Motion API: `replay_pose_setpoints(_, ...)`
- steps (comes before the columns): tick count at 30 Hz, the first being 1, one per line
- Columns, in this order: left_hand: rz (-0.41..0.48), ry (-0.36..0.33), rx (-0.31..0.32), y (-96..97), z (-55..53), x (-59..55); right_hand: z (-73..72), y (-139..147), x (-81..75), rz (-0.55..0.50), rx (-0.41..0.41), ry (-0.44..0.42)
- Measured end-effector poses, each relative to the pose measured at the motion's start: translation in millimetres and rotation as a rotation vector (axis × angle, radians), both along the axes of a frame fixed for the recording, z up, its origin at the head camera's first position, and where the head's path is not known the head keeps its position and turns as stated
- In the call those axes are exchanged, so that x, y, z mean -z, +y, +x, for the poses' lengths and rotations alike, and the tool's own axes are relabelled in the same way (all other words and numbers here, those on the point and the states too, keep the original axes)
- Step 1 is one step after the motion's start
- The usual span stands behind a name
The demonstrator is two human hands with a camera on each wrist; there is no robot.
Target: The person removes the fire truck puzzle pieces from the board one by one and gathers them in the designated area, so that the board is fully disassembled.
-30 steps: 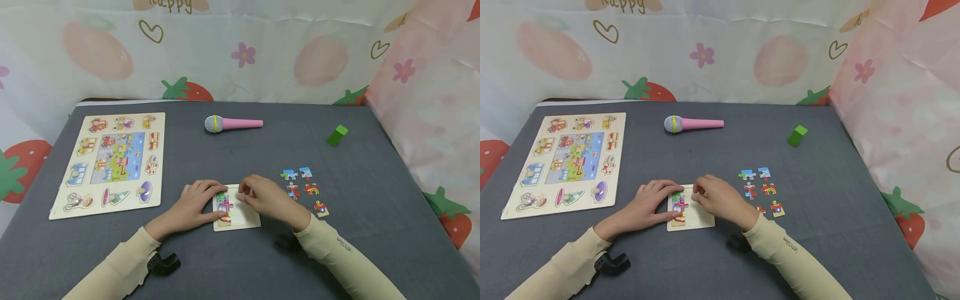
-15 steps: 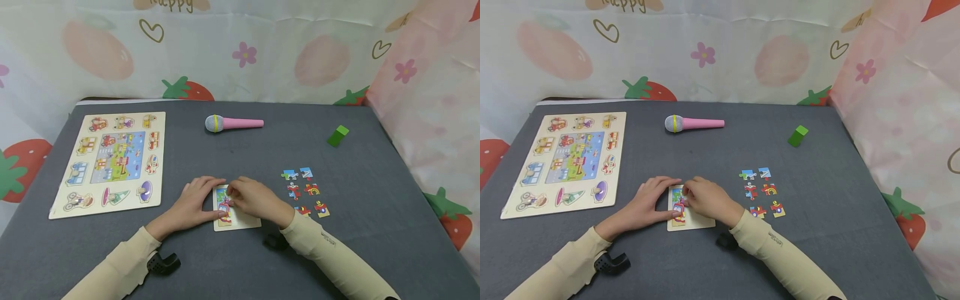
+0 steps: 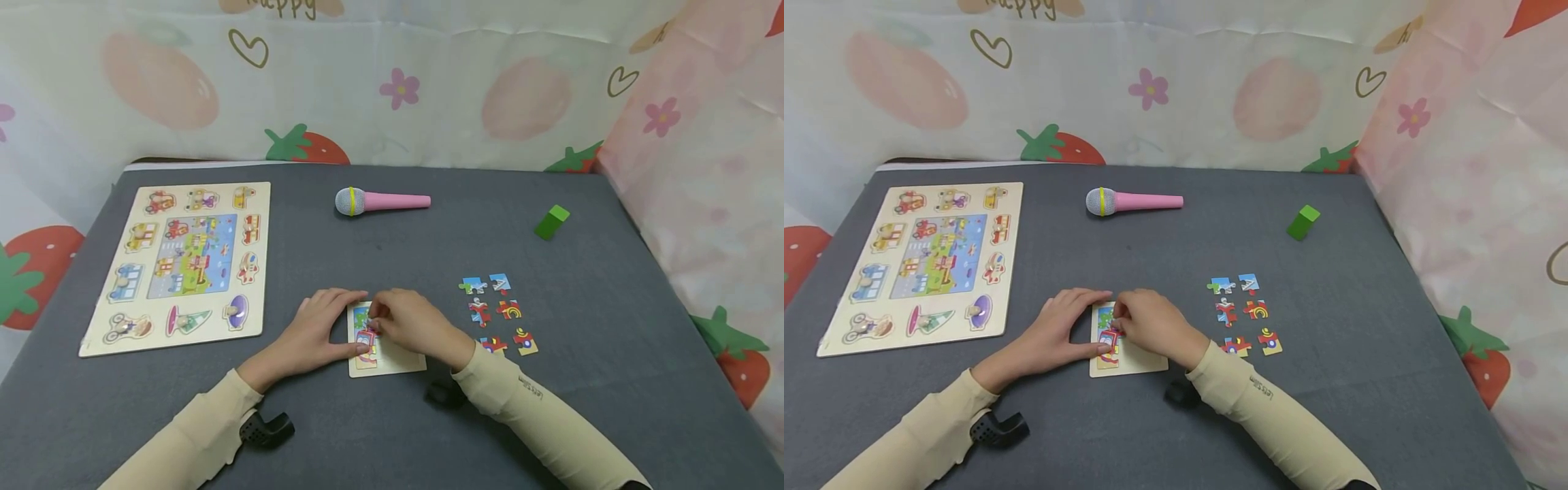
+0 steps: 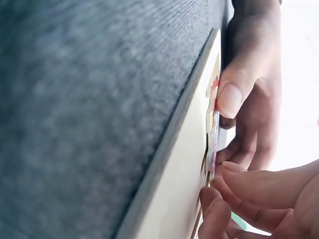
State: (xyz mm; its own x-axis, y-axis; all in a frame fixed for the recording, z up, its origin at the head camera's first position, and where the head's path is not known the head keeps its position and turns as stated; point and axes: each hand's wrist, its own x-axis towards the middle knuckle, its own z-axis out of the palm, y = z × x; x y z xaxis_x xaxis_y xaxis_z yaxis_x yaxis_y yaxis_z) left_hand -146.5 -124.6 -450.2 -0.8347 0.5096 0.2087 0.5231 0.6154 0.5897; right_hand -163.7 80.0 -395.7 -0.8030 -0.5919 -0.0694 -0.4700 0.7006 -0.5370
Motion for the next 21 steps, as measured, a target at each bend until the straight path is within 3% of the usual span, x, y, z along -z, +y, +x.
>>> replay_pose_setpoints(7, -0.006, -0.005, 0.0, 0.1, -0.1, -0.9, 2.0, -4, -1.4, -0.053, 0.072, -0.102)
replay_pose_setpoints(21, 0.001, -0.057, -0.028, 1.1, -0.4, -2.8, 9.9, -7, -0.1, -0.037, 0.108, -0.051)
